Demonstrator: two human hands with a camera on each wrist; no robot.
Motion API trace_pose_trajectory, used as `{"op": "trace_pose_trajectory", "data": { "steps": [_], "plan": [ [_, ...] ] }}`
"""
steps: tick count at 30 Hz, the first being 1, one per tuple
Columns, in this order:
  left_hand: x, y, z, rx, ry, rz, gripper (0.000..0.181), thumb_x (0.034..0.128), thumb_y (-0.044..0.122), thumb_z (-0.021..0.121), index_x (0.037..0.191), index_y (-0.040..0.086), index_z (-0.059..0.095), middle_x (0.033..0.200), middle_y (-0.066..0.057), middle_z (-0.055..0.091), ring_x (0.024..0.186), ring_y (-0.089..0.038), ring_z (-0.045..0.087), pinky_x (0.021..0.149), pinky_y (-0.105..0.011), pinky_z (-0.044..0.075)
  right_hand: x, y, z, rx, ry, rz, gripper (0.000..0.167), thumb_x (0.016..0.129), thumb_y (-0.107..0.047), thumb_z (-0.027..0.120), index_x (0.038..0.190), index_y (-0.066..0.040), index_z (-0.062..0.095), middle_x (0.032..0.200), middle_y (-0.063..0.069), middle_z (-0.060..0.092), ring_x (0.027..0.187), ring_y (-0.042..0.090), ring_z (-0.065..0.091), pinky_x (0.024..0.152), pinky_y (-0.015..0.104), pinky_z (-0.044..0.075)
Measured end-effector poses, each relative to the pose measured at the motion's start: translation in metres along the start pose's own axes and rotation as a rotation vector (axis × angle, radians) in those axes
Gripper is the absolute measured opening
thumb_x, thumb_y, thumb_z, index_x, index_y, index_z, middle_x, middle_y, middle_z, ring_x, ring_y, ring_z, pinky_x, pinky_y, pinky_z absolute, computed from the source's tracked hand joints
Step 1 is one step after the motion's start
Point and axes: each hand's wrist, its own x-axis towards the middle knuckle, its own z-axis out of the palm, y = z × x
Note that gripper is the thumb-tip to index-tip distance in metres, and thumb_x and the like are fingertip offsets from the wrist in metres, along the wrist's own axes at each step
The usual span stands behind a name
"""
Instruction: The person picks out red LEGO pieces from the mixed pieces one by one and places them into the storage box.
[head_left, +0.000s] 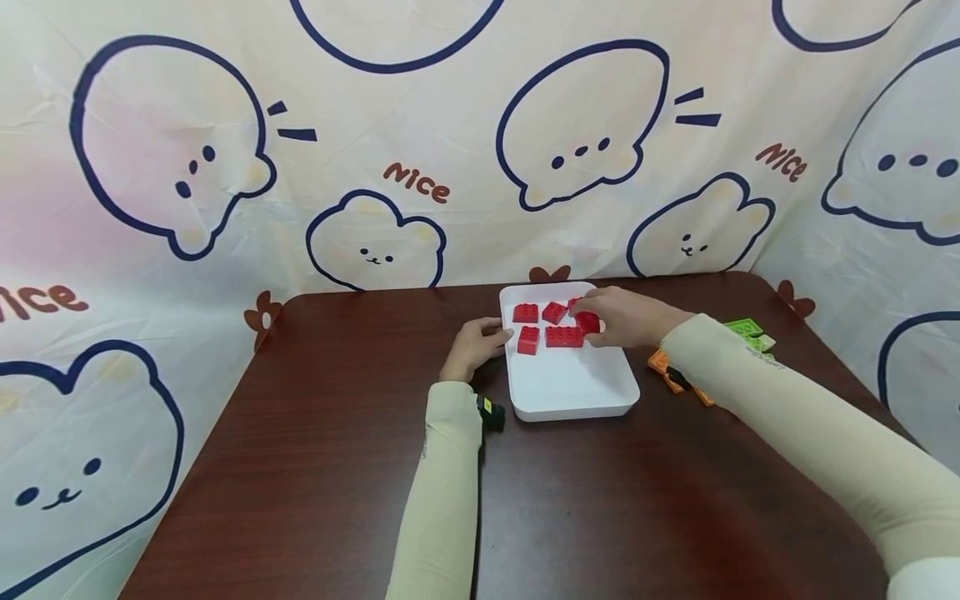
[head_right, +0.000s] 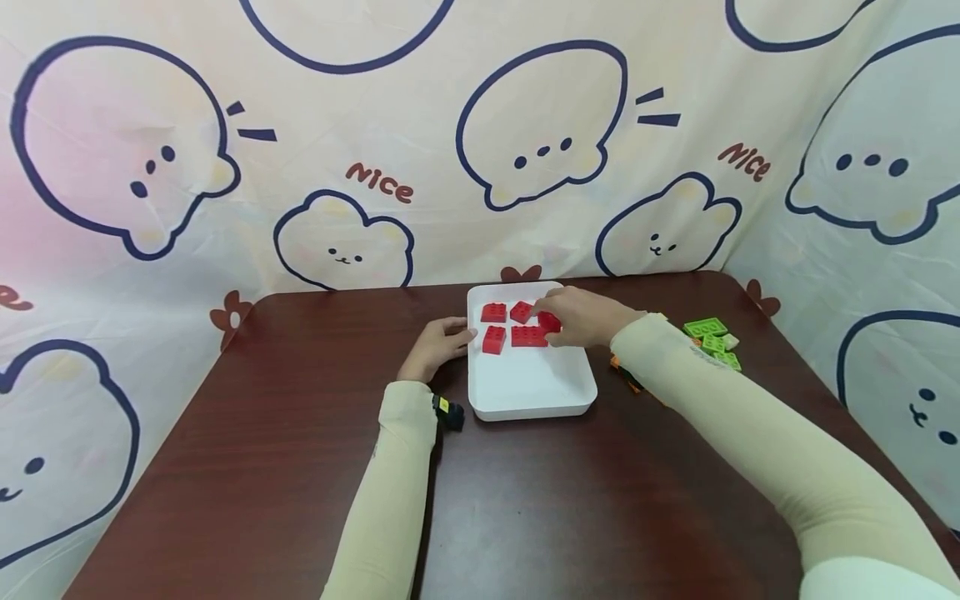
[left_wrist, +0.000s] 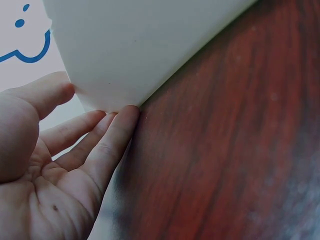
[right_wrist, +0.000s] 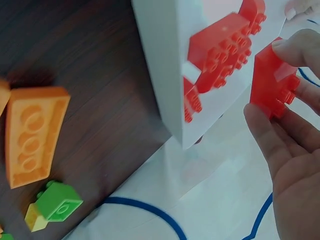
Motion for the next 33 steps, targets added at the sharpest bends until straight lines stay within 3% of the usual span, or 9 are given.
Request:
{"op": "trace_pose_trajectory", "data": {
  "steps": [9, 14, 23, 33],
  "plan": [
    [0.001, -0.002, -0.002, -0.013, -0.008, -0.002, 0.055, 0.0974, 0.025, 0.071, 0.144, 0.001, 0.054, 0.132, -0.017, 0.059, 0.11, -0.027, 0.067, 0.096, -0.038, 0.055, 0.013, -0.026, 0.006, 0.012, -0.091, -0.021, 0.062, 0.082, -0.024, 0.086, 0.139, -0.016, 0.062, 0.138, 0.009, 0.06, 0.123, 0.029, 0.056, 0.093, 0.043, 0.057],
    [0.002, -0.004, -0.002, -0.014, -0.01, -0.002, 0.055, 0.0971, 0.025, 0.072, 0.144, 0.002, 0.054, 0.132, -0.017, 0.059, 0.111, -0.027, 0.066, 0.096, -0.038, 0.055, 0.019, -0.038, 0.012, -0.006, -0.113, -0.08, 0.061, 0.082, -0.025, 0.086, 0.138, -0.015, 0.063, 0.136, 0.009, 0.061, 0.123, 0.03, 0.056, 0.095, 0.044, 0.056],
    [0.004, -0.004, 0.0, -0.01, -0.018, 0.008, 0.052, 0.0979, 0.024, 0.071, 0.142, 0.0, 0.056, 0.135, -0.017, 0.059, 0.109, -0.026, 0.067, 0.095, -0.038, 0.056, 0.025, -0.047, 0.024, -0.015, -0.163, -0.135, 0.065, 0.082, -0.028, 0.086, 0.141, -0.017, 0.061, 0.141, 0.008, 0.06, 0.132, 0.032, 0.053, 0.102, 0.047, 0.051],
    [0.001, -0.001, -0.002, -0.007, -0.029, 0.012, 0.053, 0.0977, 0.026, 0.071, 0.142, 0.002, 0.056, 0.135, -0.015, 0.059, 0.109, -0.026, 0.067, 0.097, -0.038, 0.055, 0.029, -0.059, 0.031, -0.004, -0.2, -0.156, 0.063, 0.083, -0.029, 0.084, 0.141, -0.02, 0.061, 0.145, 0.008, 0.056, 0.128, 0.027, 0.056, 0.098, 0.042, 0.055]
  ]
}}
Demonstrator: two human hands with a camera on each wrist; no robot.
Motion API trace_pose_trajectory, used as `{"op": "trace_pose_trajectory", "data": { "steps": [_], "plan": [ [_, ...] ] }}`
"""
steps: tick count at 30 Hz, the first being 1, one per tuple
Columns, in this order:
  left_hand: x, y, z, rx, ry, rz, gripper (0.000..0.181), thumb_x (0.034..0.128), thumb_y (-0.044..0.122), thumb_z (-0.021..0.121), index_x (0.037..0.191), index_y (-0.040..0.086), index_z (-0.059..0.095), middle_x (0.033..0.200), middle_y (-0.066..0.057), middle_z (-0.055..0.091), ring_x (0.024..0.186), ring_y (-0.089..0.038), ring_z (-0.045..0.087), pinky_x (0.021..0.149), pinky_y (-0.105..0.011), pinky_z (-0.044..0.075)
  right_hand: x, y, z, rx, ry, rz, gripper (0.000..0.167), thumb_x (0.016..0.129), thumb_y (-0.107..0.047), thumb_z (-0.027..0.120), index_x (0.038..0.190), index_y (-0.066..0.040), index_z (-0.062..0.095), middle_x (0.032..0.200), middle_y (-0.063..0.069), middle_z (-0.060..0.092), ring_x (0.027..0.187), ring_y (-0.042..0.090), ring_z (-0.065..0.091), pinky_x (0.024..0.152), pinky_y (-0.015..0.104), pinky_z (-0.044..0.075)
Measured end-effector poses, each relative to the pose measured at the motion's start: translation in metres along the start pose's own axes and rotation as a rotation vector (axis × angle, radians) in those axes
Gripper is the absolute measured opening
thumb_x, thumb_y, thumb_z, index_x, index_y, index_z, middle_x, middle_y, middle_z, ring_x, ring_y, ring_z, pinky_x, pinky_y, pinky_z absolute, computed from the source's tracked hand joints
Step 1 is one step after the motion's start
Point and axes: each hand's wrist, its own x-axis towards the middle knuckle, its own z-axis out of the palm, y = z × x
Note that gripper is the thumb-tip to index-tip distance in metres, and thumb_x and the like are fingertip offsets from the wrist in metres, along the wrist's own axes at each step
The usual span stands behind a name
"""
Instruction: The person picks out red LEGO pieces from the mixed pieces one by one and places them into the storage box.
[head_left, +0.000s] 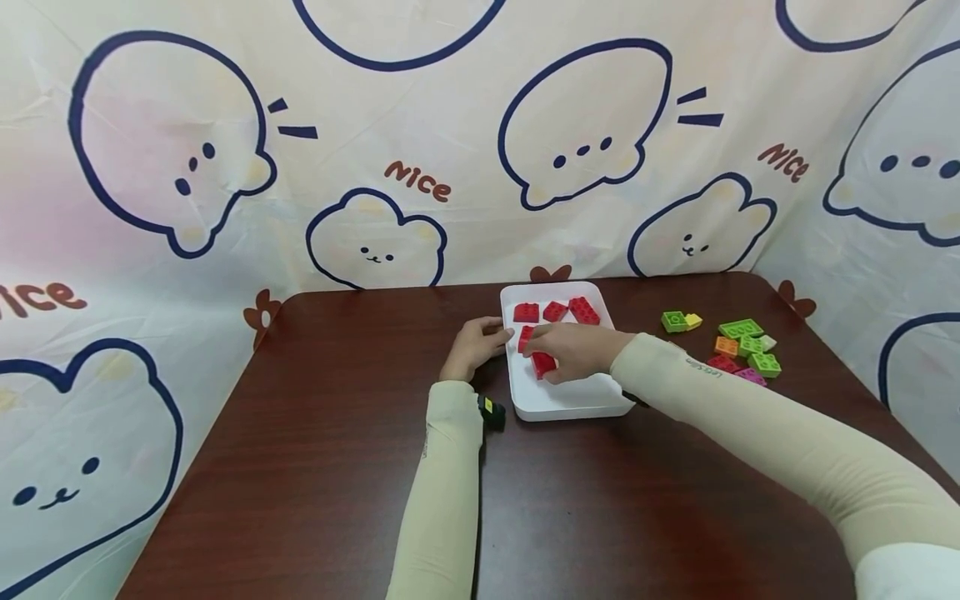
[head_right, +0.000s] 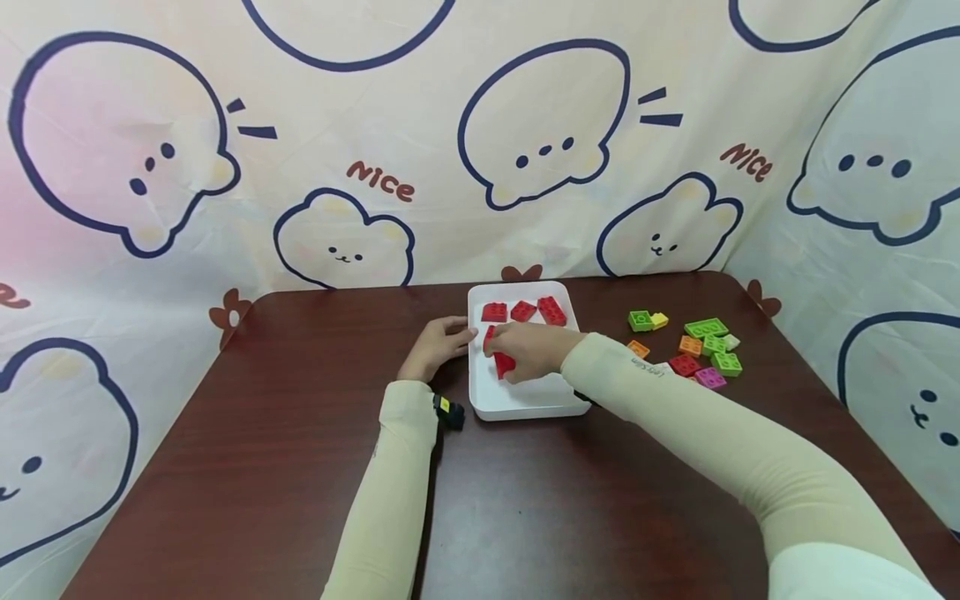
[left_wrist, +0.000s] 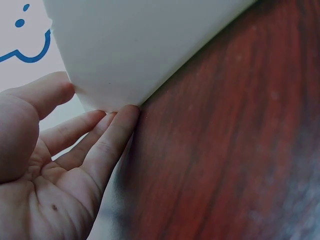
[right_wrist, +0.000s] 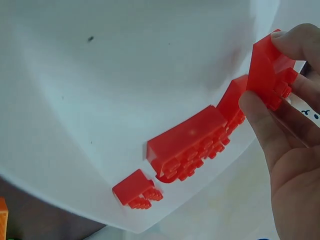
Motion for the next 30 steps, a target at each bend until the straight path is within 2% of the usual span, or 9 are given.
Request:
{"op": "trace_pose_trajectory", "data": {
  "steps": [4, 10, 30],
  "plan": [
    [-0.0004, -0.0013, 0.0009, -0.008, -0.002, -0.005, 0.051, 0.098, 0.025, 0.07, 0.142, 0.002, 0.056, 0.136, -0.016, 0.059, 0.109, -0.026, 0.067, 0.097, -0.038, 0.055, 0.0012, -0.002, 0.0051, 0.005, -0.018, -0.015, 0.058, 0.084, -0.028, 0.084, 0.138, -0.019, 0.063, 0.143, 0.007, 0.057, 0.126, 0.025, 0.056, 0.099, 0.04, 0.054],
    [0.0005, -0.0029, 0.0018, -0.02, 0.001, 0.004, 0.05, 0.0981, 0.023, 0.07, 0.141, 0.002, 0.057, 0.134, -0.017, 0.059, 0.109, -0.026, 0.068, 0.096, -0.038, 0.055, 0.0021, -0.0042, 0.0091, -0.013, -0.027, -0.029, 0.057, 0.084, -0.029, 0.084, 0.136, -0.018, 0.064, 0.141, 0.007, 0.058, 0.129, 0.027, 0.053, 0.103, 0.043, 0.051],
    [0.0002, -0.0007, -0.0004, -0.026, -0.002, 0.006, 0.05, 0.0976, 0.023, 0.071, 0.141, 0.002, 0.057, 0.133, -0.016, 0.06, 0.108, -0.025, 0.068, 0.096, -0.037, 0.055, 0.0071, -0.0077, 0.009, -0.054, -0.069, -0.035, 0.061, 0.082, -0.034, 0.085, 0.137, -0.021, 0.064, 0.143, 0.004, 0.058, 0.127, 0.025, 0.056, 0.104, 0.041, 0.05]
  ]
}}
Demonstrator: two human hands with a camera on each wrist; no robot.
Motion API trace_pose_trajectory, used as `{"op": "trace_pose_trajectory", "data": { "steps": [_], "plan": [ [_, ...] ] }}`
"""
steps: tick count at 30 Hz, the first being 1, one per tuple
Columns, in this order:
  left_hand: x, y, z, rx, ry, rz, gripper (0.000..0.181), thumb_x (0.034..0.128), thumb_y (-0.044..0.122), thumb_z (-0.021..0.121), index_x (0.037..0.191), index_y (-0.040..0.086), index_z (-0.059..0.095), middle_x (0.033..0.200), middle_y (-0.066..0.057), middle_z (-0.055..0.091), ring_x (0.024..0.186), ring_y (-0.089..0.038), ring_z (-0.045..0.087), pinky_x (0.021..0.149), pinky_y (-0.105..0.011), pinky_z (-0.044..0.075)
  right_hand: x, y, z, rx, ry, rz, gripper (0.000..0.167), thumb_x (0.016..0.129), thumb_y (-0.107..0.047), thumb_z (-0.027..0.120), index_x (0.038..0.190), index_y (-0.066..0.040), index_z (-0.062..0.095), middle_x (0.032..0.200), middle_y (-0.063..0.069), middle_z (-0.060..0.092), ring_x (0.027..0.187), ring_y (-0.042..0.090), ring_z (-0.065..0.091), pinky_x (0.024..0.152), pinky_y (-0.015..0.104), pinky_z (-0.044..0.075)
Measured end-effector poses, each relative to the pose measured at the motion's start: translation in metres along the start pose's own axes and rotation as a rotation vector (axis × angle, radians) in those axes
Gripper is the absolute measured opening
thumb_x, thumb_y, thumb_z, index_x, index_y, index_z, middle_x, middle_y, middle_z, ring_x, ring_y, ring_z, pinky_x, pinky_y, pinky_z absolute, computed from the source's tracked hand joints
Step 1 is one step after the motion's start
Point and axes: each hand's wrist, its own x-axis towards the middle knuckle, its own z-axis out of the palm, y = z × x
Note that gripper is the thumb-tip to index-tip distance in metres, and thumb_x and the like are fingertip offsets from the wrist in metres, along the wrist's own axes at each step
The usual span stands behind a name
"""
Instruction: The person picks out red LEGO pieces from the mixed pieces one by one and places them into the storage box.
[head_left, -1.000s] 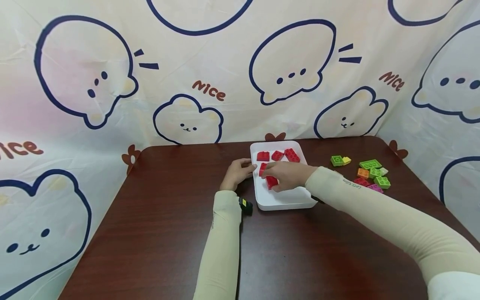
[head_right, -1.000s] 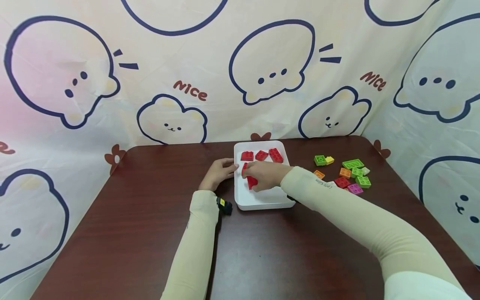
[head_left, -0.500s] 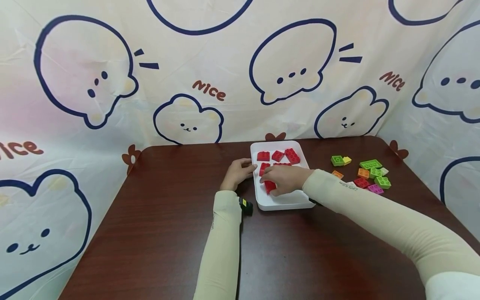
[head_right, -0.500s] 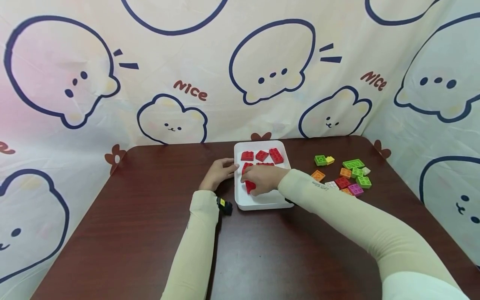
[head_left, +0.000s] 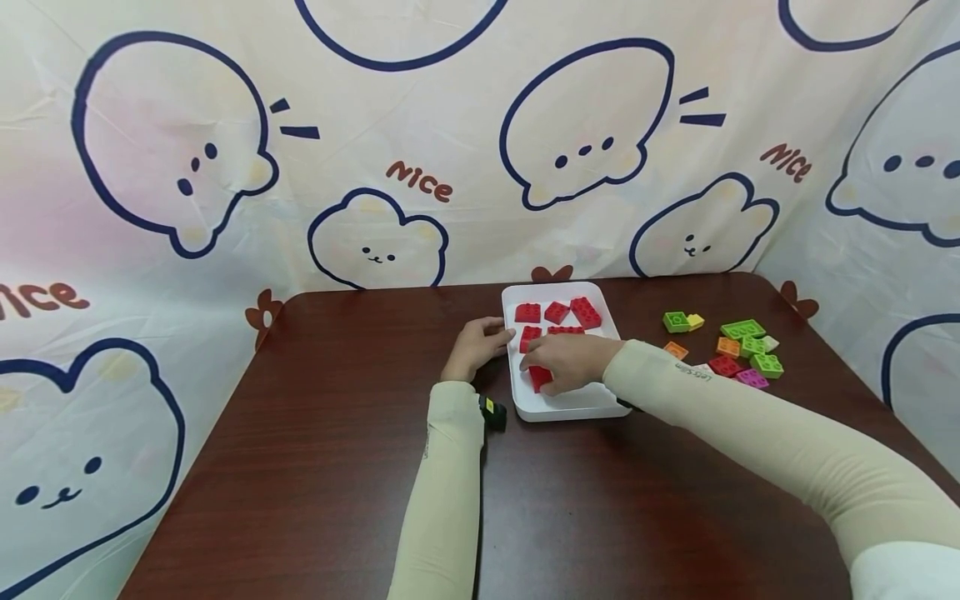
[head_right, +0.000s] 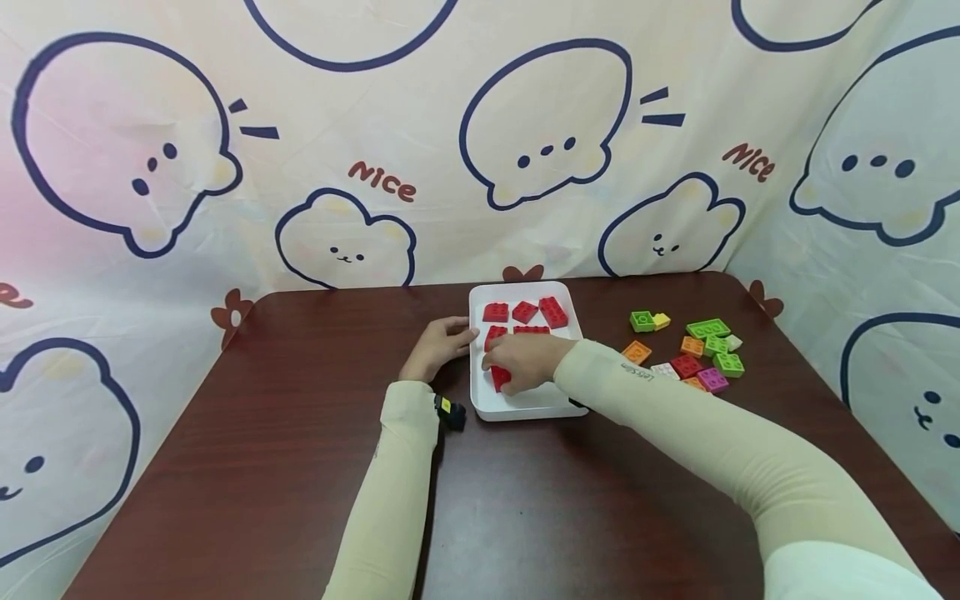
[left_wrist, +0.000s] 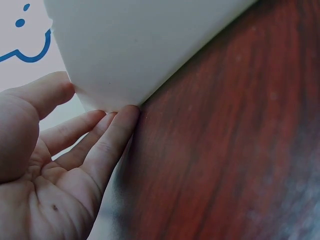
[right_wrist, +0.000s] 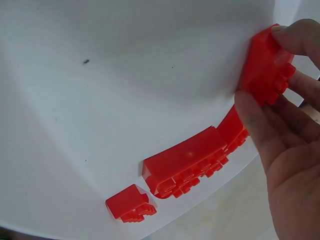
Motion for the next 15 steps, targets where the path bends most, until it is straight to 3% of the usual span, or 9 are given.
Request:
{"op": "trace_pose_trajectory", "data": {
  "steps": [15],
  "plan": [
    [-0.0005, 0.0003, 0.0003, 0.0, 0.0, 0.002, 0.05, 0.0975, 0.023, 0.071, 0.141, 0.001, 0.057, 0.135, -0.016, 0.059, 0.108, -0.025, 0.068, 0.095, -0.036, 0.056, -0.0006, -0.0014, 0.0002, -0.015, -0.025, 0.01, 0.062, 0.082, -0.035, 0.084, 0.14, -0.025, 0.061, 0.144, 0.004, 0.056, 0.126, 0.023, 0.056, 0.104, 0.042, 0.05]
  ]
}}
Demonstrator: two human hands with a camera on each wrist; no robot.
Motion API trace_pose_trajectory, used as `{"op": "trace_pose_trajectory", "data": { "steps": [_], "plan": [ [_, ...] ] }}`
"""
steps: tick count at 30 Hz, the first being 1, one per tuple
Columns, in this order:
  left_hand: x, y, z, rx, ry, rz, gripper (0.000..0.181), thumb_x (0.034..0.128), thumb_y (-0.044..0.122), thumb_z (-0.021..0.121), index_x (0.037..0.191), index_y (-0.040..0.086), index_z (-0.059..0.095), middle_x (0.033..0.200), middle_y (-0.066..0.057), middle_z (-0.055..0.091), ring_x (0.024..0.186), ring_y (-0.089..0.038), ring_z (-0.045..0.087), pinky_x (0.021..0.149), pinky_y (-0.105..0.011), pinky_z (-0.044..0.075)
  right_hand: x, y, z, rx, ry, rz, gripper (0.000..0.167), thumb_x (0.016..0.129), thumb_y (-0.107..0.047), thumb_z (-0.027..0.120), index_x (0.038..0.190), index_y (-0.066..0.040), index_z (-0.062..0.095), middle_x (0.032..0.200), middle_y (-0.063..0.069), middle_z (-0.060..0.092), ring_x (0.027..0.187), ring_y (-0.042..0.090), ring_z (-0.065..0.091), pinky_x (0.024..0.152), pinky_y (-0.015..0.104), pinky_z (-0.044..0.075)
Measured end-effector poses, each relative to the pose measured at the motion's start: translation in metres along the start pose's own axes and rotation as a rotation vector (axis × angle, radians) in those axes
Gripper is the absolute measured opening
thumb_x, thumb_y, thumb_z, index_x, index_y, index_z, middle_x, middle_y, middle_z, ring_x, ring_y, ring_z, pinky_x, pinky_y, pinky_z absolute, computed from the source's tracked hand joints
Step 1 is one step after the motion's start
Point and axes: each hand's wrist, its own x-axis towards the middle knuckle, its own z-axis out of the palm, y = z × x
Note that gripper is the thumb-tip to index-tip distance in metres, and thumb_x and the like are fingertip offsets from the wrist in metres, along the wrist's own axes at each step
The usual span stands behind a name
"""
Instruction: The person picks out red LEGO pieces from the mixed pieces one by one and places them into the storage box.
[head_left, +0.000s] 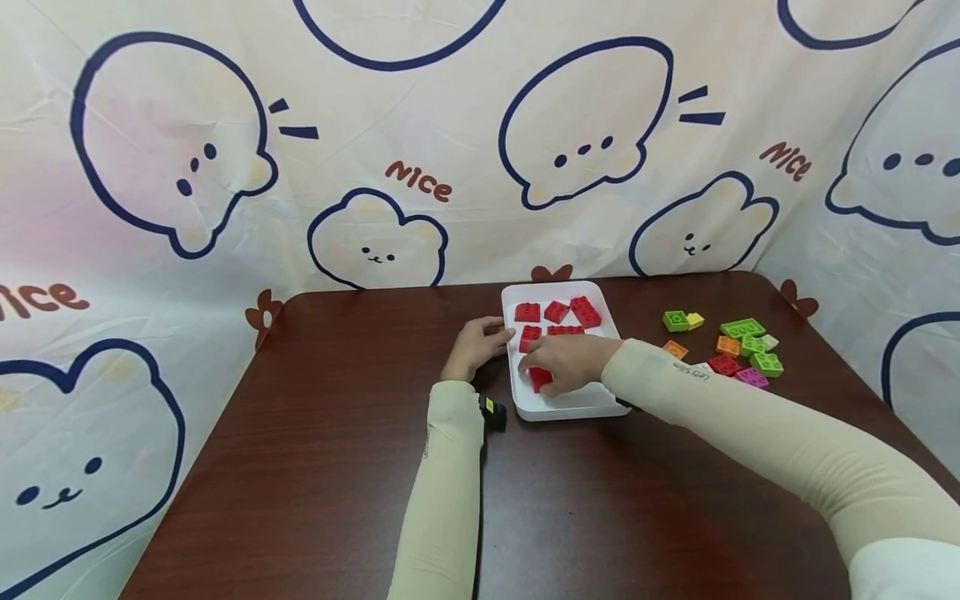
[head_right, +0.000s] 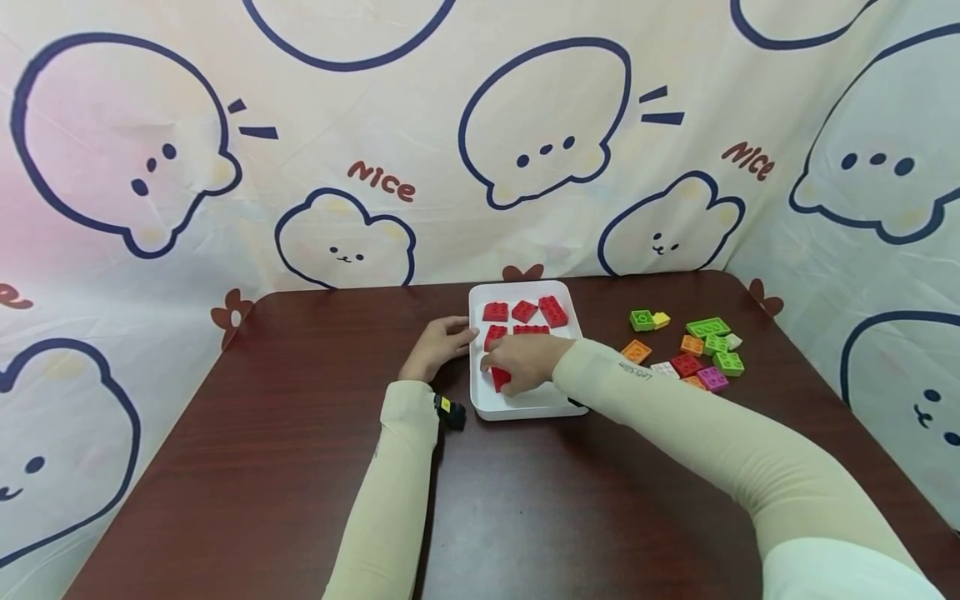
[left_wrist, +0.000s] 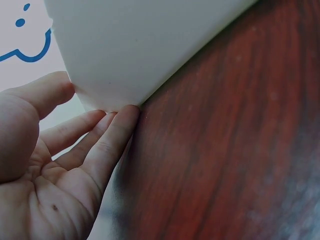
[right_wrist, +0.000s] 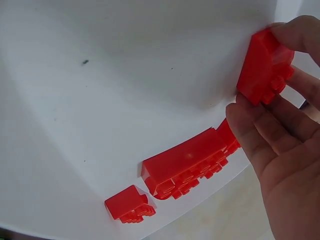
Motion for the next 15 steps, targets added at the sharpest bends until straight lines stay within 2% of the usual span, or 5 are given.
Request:
{"op": "trace_pose_trajectory", "data": {
  "steps": [6, 10, 15],
  "plan": [
    [-0.001, 0.0, 0.001, 0.007, 0.003, 0.003, 0.05, 0.0978, 0.024, 0.071, 0.141, 0.001, 0.057, 0.136, -0.016, 0.059, 0.11, -0.026, 0.067, 0.095, -0.037, 0.056, -0.003, 0.002, -0.003, 0.025, 0.001, 0.039, 0.067, 0.082, -0.037, 0.084, 0.143, -0.025, 0.059, 0.145, 0.005, 0.055, 0.132, 0.026, 0.051, 0.103, 0.048, 0.05],
    [-0.001, 0.001, 0.001, 0.004, 0.005, -0.001, 0.051, 0.0979, 0.024, 0.071, 0.141, 0.001, 0.056, 0.137, -0.016, 0.058, 0.11, -0.026, 0.067, 0.096, -0.037, 0.055, -0.012, 0.009, -0.011, 0.039, 0.048, 0.042, 0.071, 0.082, -0.039, 0.084, 0.146, -0.024, 0.056, 0.145, 0.004, 0.055, 0.133, 0.027, 0.051, 0.101, 0.047, 0.052],
    [0.0, 0.001, 0.001, 0.006, 0.011, -0.012, 0.052, 0.0982, 0.023, 0.07, 0.143, 0.001, 0.055, 0.135, -0.015, 0.059, 0.111, -0.025, 0.066, 0.095, -0.037, 0.056, -0.026, 0.019, -0.018, 0.044, 0.095, 0.062, 0.065, 0.087, -0.037, 0.079, 0.146, -0.022, 0.056, 0.147, 0.007, 0.054, 0.138, 0.032, 0.046, 0.105, 0.054, 0.047]
  ]
}}
